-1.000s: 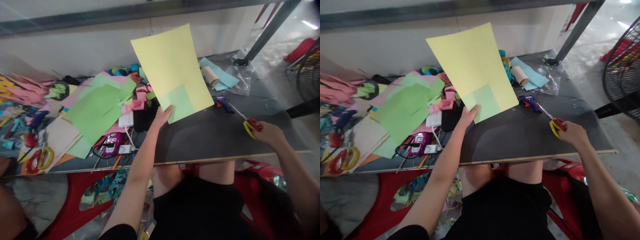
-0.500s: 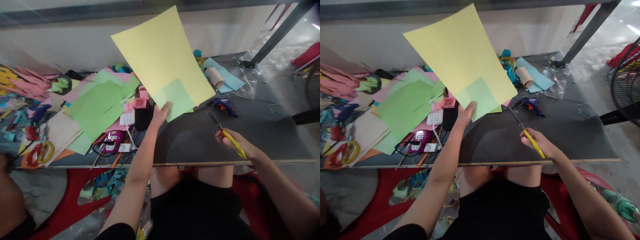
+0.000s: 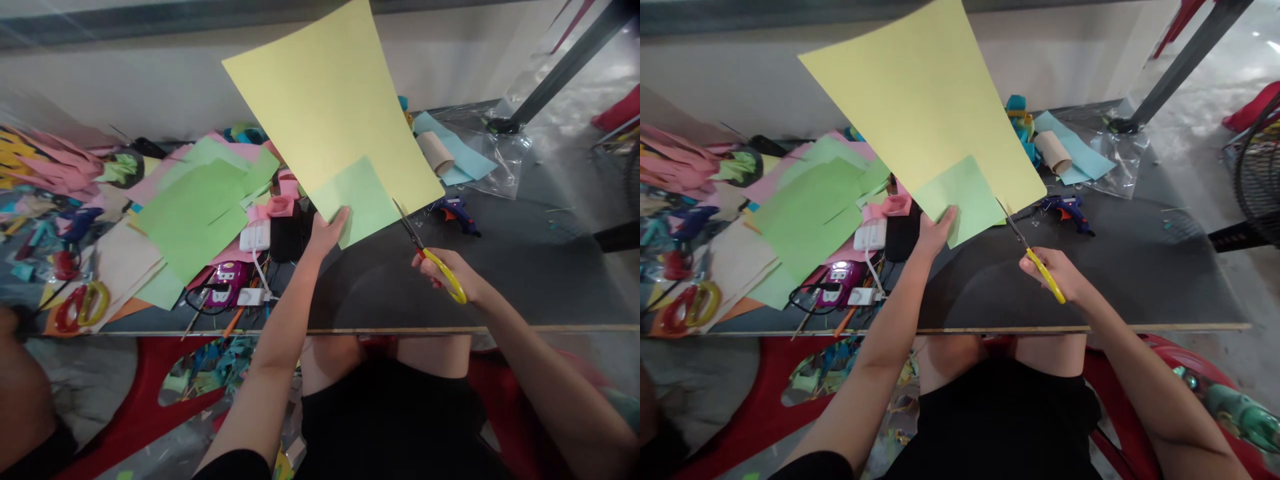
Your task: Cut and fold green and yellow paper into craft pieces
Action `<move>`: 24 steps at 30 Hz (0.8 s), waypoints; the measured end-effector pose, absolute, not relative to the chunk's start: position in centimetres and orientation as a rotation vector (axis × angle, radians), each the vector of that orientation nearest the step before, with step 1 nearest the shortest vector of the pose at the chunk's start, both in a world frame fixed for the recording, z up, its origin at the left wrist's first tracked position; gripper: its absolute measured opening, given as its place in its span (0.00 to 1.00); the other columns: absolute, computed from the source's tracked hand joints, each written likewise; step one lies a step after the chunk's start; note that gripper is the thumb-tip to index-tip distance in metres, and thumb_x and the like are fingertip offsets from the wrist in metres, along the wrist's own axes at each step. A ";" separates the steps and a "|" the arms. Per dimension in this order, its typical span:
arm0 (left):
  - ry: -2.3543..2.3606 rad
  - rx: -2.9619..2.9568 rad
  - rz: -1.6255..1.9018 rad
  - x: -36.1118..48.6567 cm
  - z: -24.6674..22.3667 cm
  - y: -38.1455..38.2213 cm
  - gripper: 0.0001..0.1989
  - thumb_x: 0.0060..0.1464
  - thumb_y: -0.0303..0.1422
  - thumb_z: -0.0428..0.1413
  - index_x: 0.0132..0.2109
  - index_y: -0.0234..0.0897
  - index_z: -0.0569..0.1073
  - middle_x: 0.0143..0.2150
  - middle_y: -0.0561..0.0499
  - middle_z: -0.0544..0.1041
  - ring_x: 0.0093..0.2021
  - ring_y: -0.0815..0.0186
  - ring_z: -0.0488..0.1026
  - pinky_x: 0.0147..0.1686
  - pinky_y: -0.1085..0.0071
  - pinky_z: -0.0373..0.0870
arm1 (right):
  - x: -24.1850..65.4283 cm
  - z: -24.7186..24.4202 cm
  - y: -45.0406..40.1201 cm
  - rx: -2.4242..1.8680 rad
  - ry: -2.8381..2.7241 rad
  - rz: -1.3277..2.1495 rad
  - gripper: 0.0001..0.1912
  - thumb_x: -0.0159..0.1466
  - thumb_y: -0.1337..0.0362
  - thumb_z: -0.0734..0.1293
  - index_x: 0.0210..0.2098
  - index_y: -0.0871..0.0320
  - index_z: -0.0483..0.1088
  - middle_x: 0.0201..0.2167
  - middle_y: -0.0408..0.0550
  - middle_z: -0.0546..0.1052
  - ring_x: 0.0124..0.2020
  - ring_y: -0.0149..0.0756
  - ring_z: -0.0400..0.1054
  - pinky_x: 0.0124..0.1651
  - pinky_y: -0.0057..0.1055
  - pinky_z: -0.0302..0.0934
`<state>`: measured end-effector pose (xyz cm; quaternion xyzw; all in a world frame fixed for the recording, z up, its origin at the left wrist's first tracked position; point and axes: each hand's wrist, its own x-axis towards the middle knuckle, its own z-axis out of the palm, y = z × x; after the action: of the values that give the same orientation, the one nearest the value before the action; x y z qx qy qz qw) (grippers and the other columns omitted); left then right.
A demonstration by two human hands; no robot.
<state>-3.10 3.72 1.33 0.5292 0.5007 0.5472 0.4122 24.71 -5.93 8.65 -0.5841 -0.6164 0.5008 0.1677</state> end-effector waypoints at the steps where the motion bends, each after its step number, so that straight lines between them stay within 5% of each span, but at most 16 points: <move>1: 1.261 1.333 1.374 -3.0 1.4 3.7 0.33 0.52 0.60 0.61 0.49 0.35 0.78 0.53 0.36 0.82 0.56 0.46 0.79 0.61 0.49 0.75 | 24.6 8.6 -5.9 -1.648 -1.777 1.405 0.38 0.54 0.26 0.62 0.33 0.58 0.68 0.24 0.43 0.64 0.23 0.33 0.62 0.25 0.32 0.60; 24: 1.248 1.324 1.367 -2.9 1.0 3.6 0.30 0.52 0.57 0.62 0.49 0.37 0.78 0.53 0.37 0.82 0.56 0.47 0.79 0.62 0.50 0.74 | 25.0 8.0 -5.2 -1.623 -1.860 1.299 0.39 0.57 0.25 0.60 0.33 0.58 0.70 0.21 0.43 0.65 0.22 0.32 0.60 0.26 0.32 0.54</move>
<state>-2.94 3.64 1.00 0.5280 0.4979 0.5454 0.4194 25.02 -5.20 8.00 -0.5729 -0.6564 0.4584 0.1755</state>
